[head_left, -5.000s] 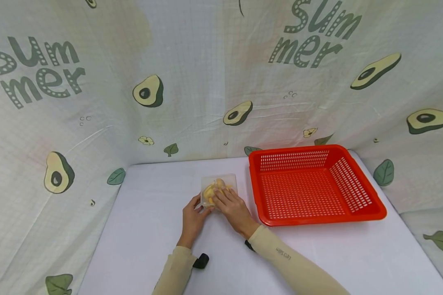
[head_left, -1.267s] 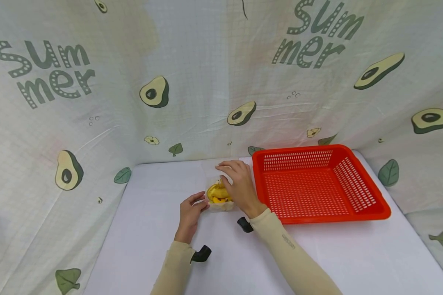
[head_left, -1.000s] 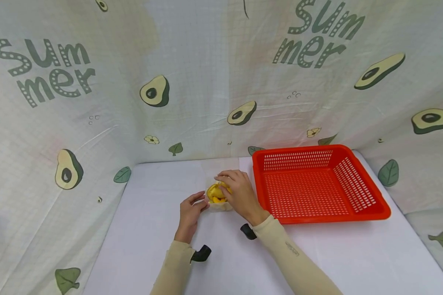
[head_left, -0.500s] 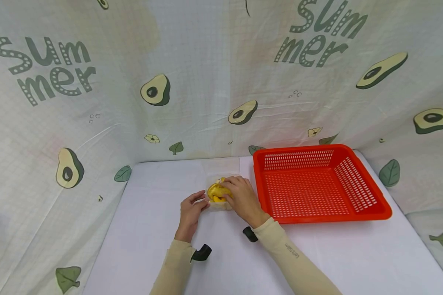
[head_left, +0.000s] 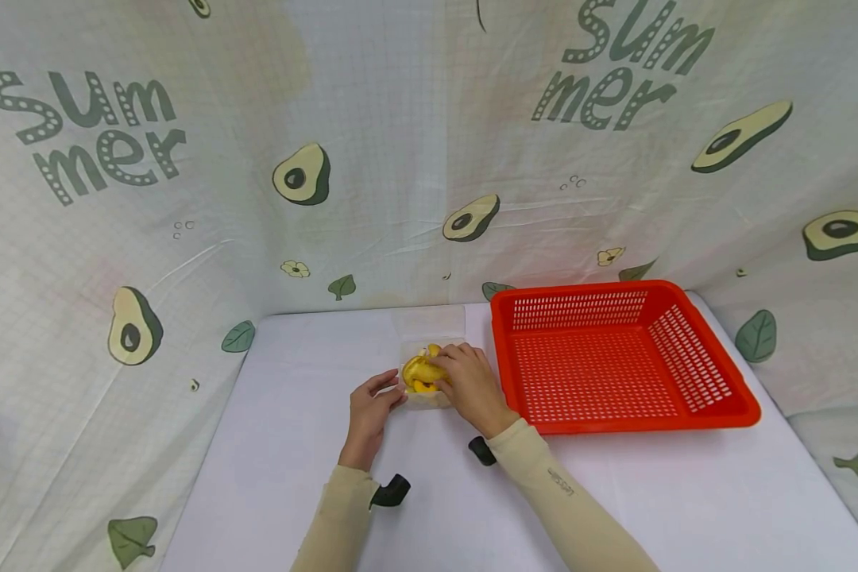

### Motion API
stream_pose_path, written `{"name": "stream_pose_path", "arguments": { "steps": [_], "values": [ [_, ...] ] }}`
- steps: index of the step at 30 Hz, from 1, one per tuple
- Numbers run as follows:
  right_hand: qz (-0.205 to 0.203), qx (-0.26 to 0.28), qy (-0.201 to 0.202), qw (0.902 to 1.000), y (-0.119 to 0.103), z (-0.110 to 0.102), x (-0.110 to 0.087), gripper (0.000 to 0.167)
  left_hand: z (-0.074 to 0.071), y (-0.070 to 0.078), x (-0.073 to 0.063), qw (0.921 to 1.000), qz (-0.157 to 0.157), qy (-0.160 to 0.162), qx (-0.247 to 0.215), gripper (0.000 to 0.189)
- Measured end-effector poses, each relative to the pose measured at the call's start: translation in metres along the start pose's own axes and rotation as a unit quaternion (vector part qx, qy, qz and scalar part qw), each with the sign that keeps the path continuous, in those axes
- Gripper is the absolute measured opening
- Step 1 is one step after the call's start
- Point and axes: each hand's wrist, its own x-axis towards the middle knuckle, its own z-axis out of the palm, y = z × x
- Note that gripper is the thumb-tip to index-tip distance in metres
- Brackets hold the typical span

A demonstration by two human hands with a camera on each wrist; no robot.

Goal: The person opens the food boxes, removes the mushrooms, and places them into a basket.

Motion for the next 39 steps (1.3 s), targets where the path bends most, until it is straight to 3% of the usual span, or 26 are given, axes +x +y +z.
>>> {"name": "stream_pose_path", "arguments": {
  "steps": [14,29,39],
  "values": [
    [0.008,-0.02,-0.047,0.9987,-0.001,0.0,0.007,0.035,0.0,0.001,-0.004,0.9998,0.002,-0.01,-0.014,0.042],
    [-0.012,-0.102,-0.042,0.9938,-0.012,-0.008,0.006,0.042,-0.002,0.0,-0.002,0.9998,-0.002,-0.01,-0.015,0.042],
    [-0.019,-0.112,-0.038,0.9928,-0.013,-0.013,0.007,0.044,-0.001,-0.001,0.0,0.9998,-0.001,-0.009,-0.016,0.04]
  ]
}}
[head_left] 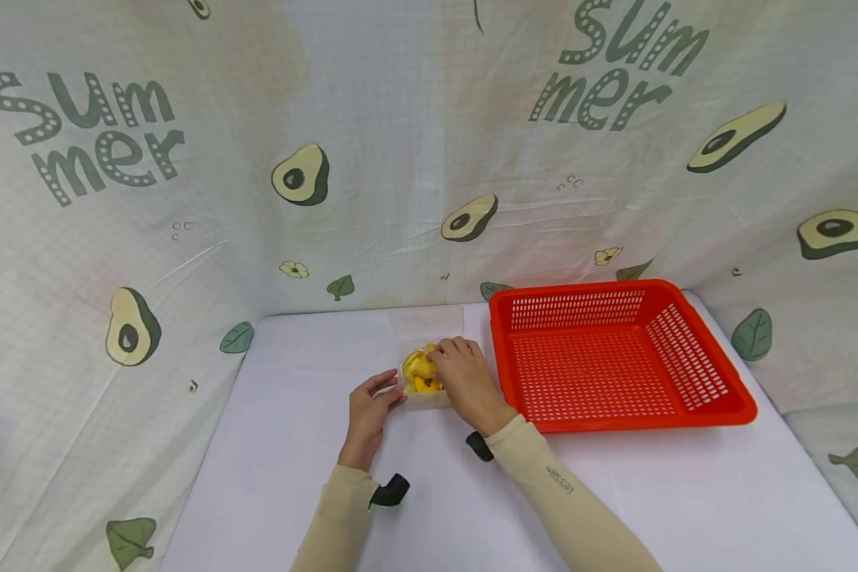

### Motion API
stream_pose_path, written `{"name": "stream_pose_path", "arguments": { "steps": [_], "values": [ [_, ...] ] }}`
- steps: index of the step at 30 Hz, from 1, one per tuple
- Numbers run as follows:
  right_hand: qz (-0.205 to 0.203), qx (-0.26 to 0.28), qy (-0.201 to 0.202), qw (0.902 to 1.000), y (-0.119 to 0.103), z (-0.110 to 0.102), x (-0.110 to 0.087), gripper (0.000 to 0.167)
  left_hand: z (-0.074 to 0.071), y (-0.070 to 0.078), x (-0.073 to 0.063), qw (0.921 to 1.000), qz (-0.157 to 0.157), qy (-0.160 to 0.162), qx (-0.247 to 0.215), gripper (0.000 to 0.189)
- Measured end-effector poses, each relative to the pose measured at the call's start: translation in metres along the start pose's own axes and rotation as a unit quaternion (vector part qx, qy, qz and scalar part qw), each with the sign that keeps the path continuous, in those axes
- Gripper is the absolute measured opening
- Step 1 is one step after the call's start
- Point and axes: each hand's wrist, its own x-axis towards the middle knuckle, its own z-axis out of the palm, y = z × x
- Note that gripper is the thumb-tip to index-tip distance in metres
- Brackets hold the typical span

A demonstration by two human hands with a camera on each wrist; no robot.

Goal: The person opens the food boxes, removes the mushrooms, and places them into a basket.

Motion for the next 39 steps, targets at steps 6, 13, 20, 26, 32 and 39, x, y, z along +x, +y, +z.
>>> {"name": "stream_pose_path", "arguments": {
  "steps": [6,13,20,26,32,39],
  "values": [
    [0.003,0.0,0.0,1.0,0.0,-0.003,0.0,0.042,0.0,0.002,-0.001,1.0,0.0,-0.004,-0.003,0.042],
    [0.013,0.019,-0.007,0.9997,0.002,-0.005,0.0,0.038,0.0,0.002,-0.002,1.0,-0.003,-0.004,-0.005,0.042],
    [0.001,0.05,0.029,0.9984,0.006,-0.011,0.001,0.034,0.0,0.002,-0.003,0.9999,-0.003,-0.004,-0.012,0.042],
    [-0.01,0.073,0.064,0.9953,0.008,-0.018,-0.001,0.034,0.001,0.001,-0.001,0.9999,-0.005,-0.006,-0.006,0.042],
    [0.005,0.097,0.059,0.9935,0.01,-0.027,-0.006,0.034,0.001,0.0,0.001,0.9999,-0.01,0.001,0.001,0.042],
    [0.005,0.127,0.091,0.9877,0.015,-0.048,-0.016,0.031,0.001,0.0,0.001,0.9999,-0.011,0.006,0.002,0.042]
  ]
}}
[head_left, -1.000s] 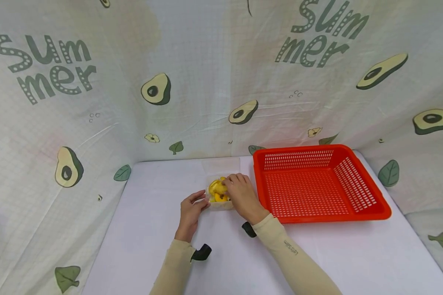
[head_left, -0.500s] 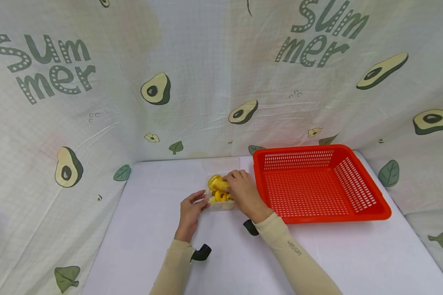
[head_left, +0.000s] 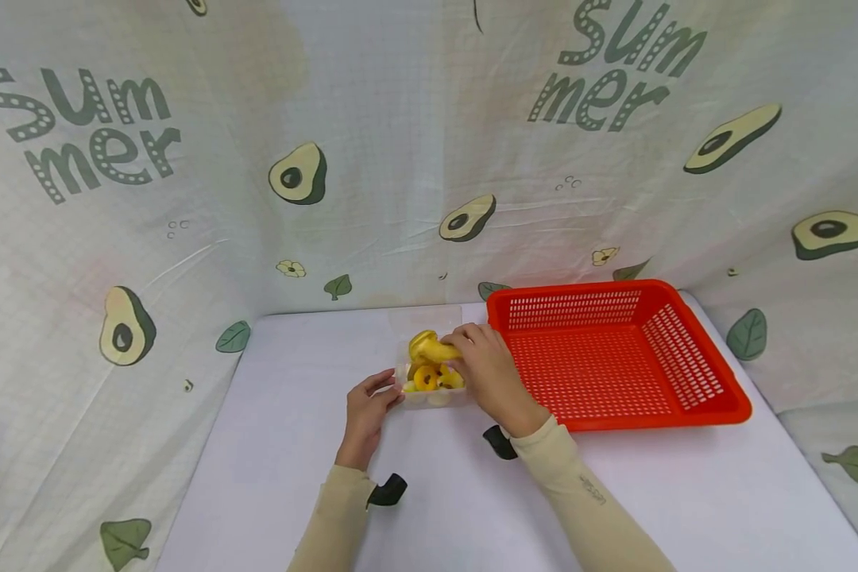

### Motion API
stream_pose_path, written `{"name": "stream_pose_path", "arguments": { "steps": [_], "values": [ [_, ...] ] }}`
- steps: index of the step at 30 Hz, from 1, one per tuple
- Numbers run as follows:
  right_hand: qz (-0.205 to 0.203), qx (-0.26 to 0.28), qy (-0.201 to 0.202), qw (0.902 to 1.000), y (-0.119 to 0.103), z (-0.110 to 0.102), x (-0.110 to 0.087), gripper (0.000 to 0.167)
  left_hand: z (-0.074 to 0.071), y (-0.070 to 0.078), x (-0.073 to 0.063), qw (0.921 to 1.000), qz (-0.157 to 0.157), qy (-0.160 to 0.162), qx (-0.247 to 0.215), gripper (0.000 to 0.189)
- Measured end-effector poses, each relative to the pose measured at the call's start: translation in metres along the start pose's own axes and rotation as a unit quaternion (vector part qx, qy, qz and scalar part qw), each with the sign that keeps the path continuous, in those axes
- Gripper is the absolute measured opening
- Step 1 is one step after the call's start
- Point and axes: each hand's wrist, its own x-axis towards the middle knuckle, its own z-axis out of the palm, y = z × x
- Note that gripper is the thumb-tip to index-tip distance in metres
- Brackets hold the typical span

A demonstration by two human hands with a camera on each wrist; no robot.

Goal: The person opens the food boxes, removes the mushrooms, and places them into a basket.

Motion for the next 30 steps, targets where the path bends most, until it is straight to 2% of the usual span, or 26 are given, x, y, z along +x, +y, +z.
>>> {"name": "stream_pose_path", "arguments": {
  "steps": [4,9,16,30],
  "values": [
    [-0.003,0.011,0.017,0.9998,0.003,-0.016,-0.004,0.031,-0.001,0.001,-0.001,1.0,-0.007,0.004,0.005,0.041],
    [0.014,0.023,0.014,0.9996,0.01,-0.037,-0.008,0.033,-0.001,0.001,-0.002,0.9999,-0.008,0.0,0.015,0.043],
    [0.029,0.021,0.017,0.9992,0.032,-0.063,-0.014,0.037,0.0,0.002,0.0,0.9999,-0.01,-0.001,0.013,0.043],
    [0.051,0.001,-0.049,0.9975,0.088,-0.091,-0.018,0.035,0.0,0.001,0.001,0.9999,-0.009,0.0,0.013,0.041]
  ]
}}
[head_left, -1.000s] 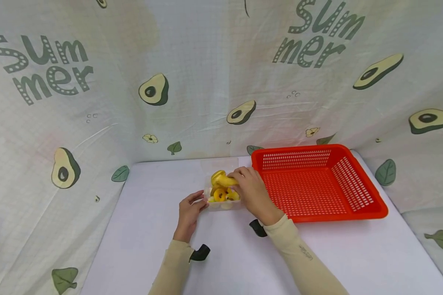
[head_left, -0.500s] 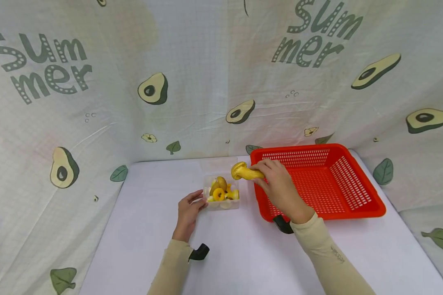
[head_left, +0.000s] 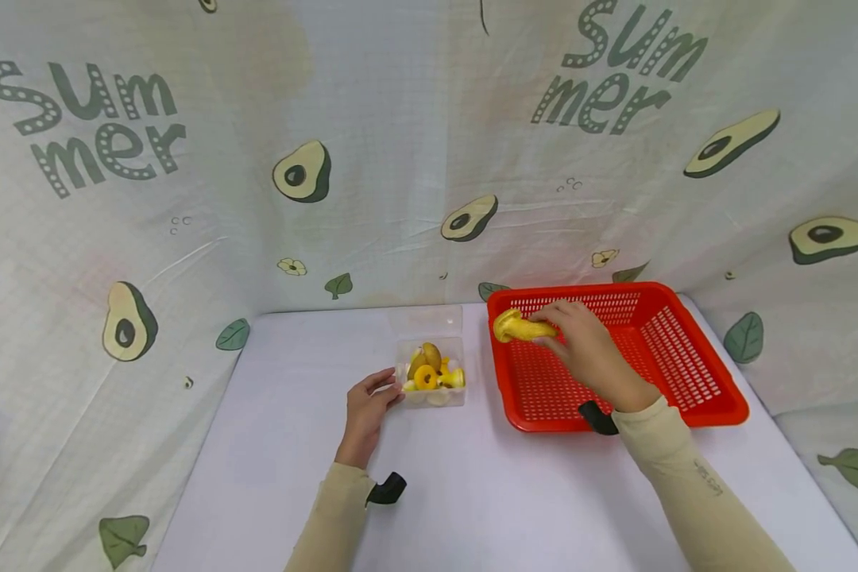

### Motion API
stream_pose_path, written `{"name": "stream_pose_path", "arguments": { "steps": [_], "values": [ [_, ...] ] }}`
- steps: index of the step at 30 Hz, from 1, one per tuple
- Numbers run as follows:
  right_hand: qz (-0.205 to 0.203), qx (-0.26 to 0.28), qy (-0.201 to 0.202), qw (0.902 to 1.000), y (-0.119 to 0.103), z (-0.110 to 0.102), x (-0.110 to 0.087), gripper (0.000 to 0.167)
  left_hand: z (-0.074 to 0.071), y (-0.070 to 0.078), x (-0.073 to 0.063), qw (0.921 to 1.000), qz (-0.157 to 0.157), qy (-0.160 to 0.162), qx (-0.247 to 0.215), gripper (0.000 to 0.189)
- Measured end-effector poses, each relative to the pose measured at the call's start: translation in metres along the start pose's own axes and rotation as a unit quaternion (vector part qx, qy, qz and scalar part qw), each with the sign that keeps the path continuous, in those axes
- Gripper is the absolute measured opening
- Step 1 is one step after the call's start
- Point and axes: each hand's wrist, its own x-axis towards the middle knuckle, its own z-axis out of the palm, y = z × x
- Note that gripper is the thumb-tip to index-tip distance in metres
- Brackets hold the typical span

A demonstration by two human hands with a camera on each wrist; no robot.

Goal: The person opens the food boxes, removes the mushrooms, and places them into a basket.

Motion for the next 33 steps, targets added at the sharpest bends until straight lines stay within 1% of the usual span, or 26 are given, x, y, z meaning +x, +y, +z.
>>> {"name": "stream_pose_path", "arguments": {
  "steps": [8,15,21,26,30,33],
  "values": [
    [0.0,-0.007,-0.046,0.9989,0.024,-0.002,0.008,0.031,-0.001,0.001,-0.001,1.0,-0.001,0.001,0.001,0.04],
    [0.028,-0.006,-0.105,0.994,0.045,0.001,0.016,0.033,-0.001,0.001,-0.002,1.0,-0.001,-0.002,-0.001,0.041],
    [0.012,0.019,-0.143,0.9895,0.063,0.009,0.023,0.029,-0.001,0.003,-0.003,1.0,-0.004,-0.005,-0.002,0.041],
    [-0.003,0.035,-0.183,0.9824,0.077,0.017,0.026,0.026,-0.001,0.003,-0.005,0.9999,-0.005,-0.008,-0.005,0.042],
    [-0.014,0.042,-0.211,0.9765,0.087,0.023,0.027,0.023,-0.001,0.004,-0.005,1.0,-0.005,-0.007,-0.004,0.042],
    [-0.023,0.04,-0.223,0.9737,0.093,0.028,0.028,0.022,-0.001,0.004,-0.005,1.0,-0.004,-0.006,-0.002,0.042]
  ]
}}
